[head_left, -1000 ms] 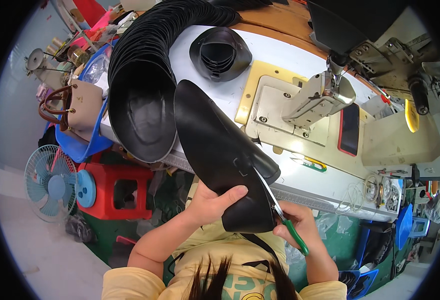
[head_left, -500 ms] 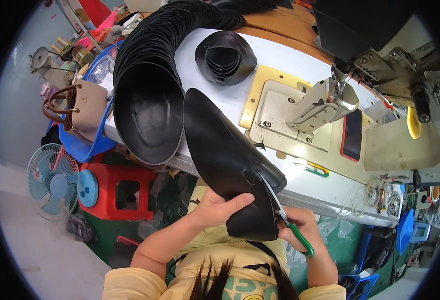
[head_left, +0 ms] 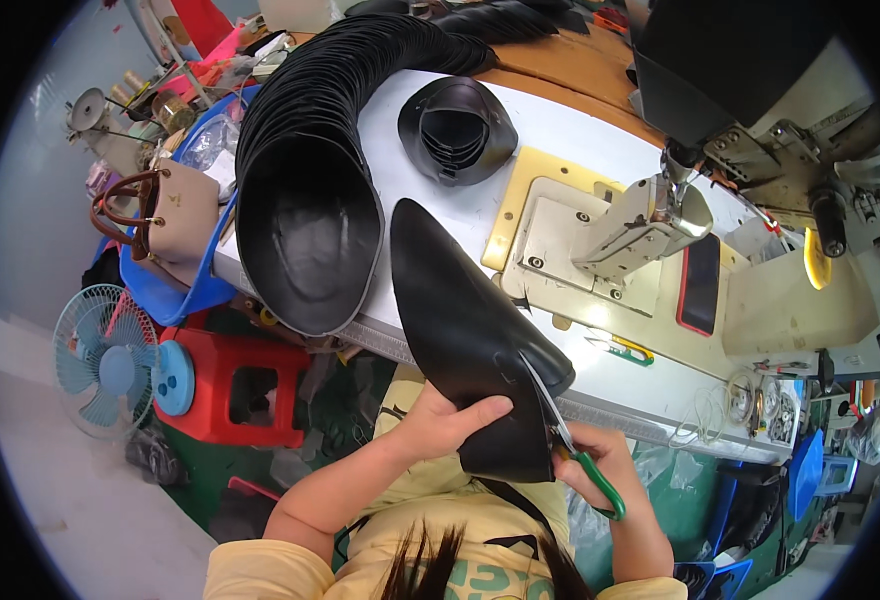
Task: The person uses green-handled scissors to trim excess material from the edges of black leather shoe parts. They repeatedly pick up parts from a stack, trim along the seams, and place the finished pieces back on the table next to a sewing machine.
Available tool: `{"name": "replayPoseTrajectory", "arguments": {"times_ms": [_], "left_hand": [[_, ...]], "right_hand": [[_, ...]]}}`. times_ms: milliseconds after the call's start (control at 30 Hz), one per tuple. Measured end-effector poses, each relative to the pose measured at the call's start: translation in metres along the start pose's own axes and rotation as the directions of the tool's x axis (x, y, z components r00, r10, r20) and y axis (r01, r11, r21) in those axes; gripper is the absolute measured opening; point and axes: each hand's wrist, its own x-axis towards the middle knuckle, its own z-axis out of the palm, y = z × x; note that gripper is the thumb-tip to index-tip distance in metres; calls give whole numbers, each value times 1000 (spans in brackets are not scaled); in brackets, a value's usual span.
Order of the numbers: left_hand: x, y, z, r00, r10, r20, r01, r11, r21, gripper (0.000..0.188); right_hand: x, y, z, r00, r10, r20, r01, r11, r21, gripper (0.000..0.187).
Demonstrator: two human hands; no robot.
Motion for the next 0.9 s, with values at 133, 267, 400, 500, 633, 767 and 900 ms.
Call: {"name": "replayPoseTrajectory", "arguments": {"times_ms": [133,267,400,500,633,767,900], "left_hand": [[-2,7,-4,993,42,-113,-20,981,191,40],[5,61,-48,649,620,-440,-461,781,420,18],[12,141,-24,806,500,317,-514,325,794,20],[37,119,-2,715,-64,696,-559,545,625,21],[52,99,0,381,-618,687,-348,592,726,28],[66,116,2,295,-731,615,-259,559,788,29],[72,123,-14,396,-662,637,-228,601,766,27]], "right_hand": [[3,0,0,971,-222,-90,160,881,-445,41],[2,-16,-7,955,-290,-59,175,715,-677,42],[4,-16,-6,896,-393,208,402,514,-758,40],[8,-20,-1,805,-361,471,586,355,-729,40],[-4,-27,-7,837,-271,476,541,278,-793,39],[-13,-39,-12,841,-258,476,533,241,-811,39],[-12,-42,-17,872,-234,429,473,186,-861,41]]}}
